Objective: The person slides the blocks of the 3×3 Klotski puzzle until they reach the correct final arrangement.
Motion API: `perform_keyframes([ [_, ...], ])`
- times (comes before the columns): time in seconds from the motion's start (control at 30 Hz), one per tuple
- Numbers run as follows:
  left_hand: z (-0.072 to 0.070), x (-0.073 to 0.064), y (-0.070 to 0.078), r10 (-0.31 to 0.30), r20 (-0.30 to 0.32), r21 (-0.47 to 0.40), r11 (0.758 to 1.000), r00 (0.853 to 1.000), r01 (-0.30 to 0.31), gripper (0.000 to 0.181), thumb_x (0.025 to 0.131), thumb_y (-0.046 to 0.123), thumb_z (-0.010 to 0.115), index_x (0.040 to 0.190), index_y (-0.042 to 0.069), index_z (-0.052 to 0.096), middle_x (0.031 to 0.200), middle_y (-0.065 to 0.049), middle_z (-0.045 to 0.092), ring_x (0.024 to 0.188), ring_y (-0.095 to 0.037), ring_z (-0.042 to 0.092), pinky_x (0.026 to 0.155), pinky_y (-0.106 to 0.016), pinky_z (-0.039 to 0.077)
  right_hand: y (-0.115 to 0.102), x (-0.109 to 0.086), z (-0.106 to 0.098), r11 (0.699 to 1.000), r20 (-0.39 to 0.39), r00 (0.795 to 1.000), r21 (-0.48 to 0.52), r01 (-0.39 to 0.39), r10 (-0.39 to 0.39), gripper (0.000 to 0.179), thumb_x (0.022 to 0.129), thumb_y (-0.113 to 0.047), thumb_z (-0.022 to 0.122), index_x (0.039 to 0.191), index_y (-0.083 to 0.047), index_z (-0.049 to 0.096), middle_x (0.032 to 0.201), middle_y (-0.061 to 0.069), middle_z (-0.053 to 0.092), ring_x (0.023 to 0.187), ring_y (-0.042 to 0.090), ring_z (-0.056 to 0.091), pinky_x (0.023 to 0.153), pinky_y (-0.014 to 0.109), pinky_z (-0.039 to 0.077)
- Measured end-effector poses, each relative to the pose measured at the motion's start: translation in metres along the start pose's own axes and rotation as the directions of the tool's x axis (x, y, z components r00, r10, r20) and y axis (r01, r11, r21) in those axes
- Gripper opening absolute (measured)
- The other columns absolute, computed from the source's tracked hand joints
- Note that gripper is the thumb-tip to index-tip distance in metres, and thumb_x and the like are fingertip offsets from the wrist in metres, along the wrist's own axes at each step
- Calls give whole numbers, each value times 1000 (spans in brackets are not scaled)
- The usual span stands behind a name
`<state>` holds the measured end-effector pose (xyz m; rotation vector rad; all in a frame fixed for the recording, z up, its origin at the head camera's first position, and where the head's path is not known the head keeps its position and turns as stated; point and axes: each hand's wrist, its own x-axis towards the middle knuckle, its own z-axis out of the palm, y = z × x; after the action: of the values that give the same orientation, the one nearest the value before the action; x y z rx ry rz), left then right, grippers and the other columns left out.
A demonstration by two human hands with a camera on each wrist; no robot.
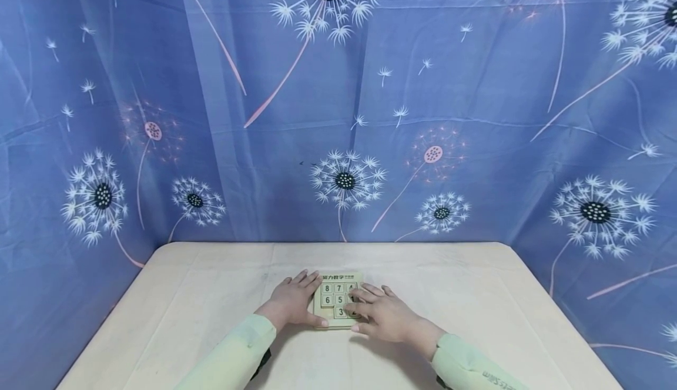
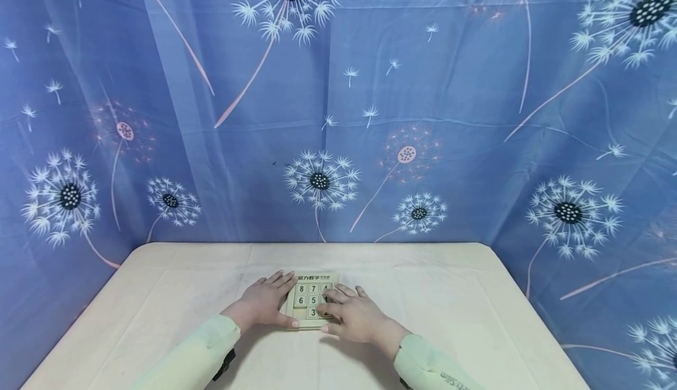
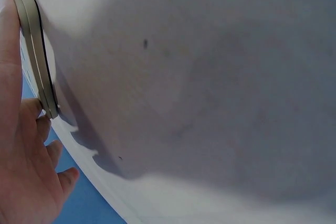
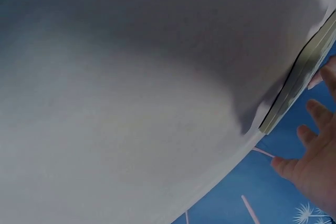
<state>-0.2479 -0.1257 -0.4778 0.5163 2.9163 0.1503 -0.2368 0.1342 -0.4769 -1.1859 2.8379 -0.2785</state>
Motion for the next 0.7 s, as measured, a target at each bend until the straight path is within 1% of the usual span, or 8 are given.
perform_keyframes([
  [0.2, 0, 0, -1, 7, 5, 2, 1000, 1000, -7, 109, 76, 73, 75, 160, 15, 37, 169, -2, 33, 158, -29, 30, 127, -52, 33, -5, 7, 2, 999, -4, 1000, 25, -30, 30, 55, 100, -51, 58, 148, -26, 56, 160, 7, 48, 152, 40, 39, 117, 75, 32],
  [0.4, 1, 1, -1, 8, 7, 0, 1000, 1000, -8, 109, 76, 74, 74, 160, 15, 38, 169, -2, 34, 158, -28, 30, 127, -52, 33, -11, 14, 3, 997, 32, 998, 43, -64, 62, 59, 100, -54, 56, 152, -27, 51, 163, 6, 44, 154, 39, 35, 121, 74, 28],
  [0.7, 0, -1, -2, 16, 4, -7, 1000, 1000, -16, 109, 76, 74, 74, 159, 14, 38, 169, -3, 34, 158, -29, 31, 127, -52, 34, -14, 22, 7, 996, 49, 996, 29, -82, 81, 61, 99, -58, 54, 151, -28, 52, 164, 5, 43, 155, 37, 35, 121, 72, 29],
])
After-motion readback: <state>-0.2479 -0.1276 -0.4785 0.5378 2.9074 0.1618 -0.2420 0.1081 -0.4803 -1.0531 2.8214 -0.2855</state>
